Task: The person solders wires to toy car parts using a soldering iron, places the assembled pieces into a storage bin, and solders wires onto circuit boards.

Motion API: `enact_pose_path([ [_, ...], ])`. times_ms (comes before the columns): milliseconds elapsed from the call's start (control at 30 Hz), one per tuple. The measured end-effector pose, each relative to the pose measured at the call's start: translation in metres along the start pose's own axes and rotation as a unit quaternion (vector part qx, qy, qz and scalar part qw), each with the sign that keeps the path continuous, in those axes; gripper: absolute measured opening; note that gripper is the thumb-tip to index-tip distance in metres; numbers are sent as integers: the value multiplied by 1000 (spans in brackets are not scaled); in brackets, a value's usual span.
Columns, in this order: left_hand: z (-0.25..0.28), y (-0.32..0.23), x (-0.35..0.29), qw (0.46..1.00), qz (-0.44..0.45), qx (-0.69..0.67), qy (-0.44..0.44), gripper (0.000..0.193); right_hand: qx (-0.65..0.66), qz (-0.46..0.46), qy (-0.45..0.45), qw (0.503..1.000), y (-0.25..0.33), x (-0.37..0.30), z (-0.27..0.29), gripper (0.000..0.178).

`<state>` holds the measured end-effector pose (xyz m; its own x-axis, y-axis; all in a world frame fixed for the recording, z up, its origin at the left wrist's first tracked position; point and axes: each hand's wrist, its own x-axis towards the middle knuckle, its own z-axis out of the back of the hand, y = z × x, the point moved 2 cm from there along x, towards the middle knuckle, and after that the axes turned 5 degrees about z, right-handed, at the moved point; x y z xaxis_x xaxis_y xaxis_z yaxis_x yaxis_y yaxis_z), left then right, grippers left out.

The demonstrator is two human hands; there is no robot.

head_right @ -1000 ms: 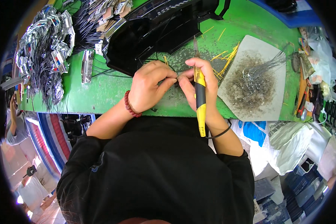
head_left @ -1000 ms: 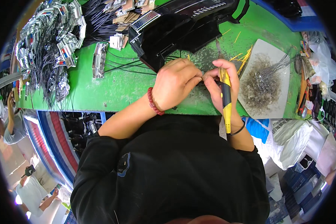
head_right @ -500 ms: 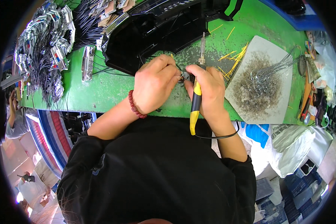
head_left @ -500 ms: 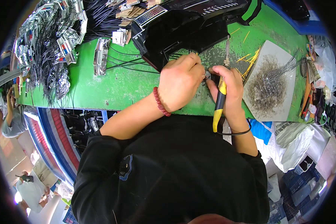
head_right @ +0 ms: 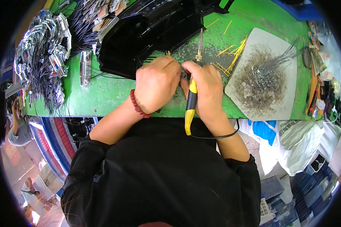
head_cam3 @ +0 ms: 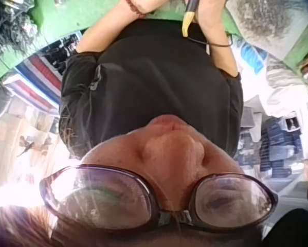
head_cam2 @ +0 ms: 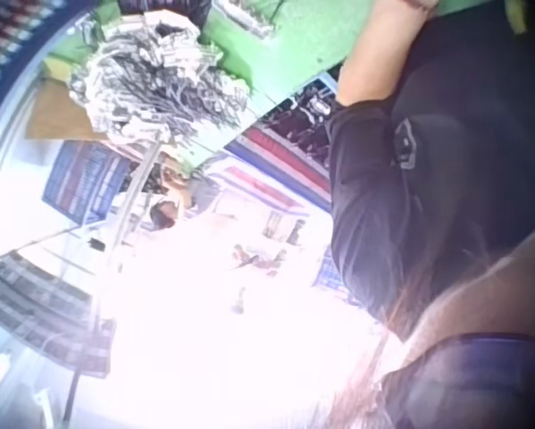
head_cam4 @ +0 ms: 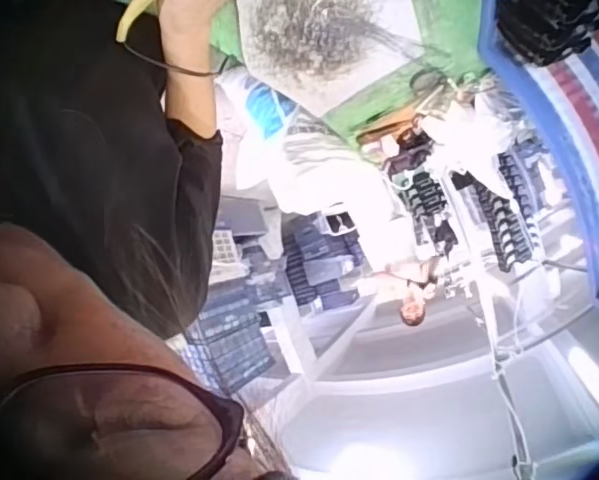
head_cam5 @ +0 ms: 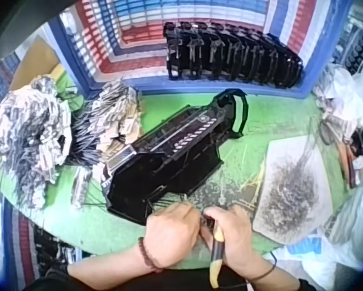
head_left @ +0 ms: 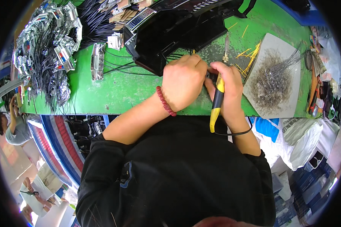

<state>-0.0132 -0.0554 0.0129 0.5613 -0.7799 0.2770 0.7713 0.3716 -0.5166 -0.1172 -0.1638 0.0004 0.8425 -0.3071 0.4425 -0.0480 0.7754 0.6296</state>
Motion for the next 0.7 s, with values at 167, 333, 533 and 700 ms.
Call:
enact_pose_path([
  [167, -1, -3, 7, 999, 22, -8, 38, 5, 12, 13, -5, 1000, -7, 2, 5, 45],
  [333, 0, -7, 12, 998, 10, -24, 55, 5, 207, -169, -85, 960, -24, -32, 62, 48],
  [533, 3, -5, 13, 997, 16, -24, 75, 7, 229, -199, -345, 888, -92, -98, 159, 66],
  [700, 2, -7, 16, 996, 29, -18, 86, 6, 248, -230, -416, 844, -102, -96, 167, 13],
])
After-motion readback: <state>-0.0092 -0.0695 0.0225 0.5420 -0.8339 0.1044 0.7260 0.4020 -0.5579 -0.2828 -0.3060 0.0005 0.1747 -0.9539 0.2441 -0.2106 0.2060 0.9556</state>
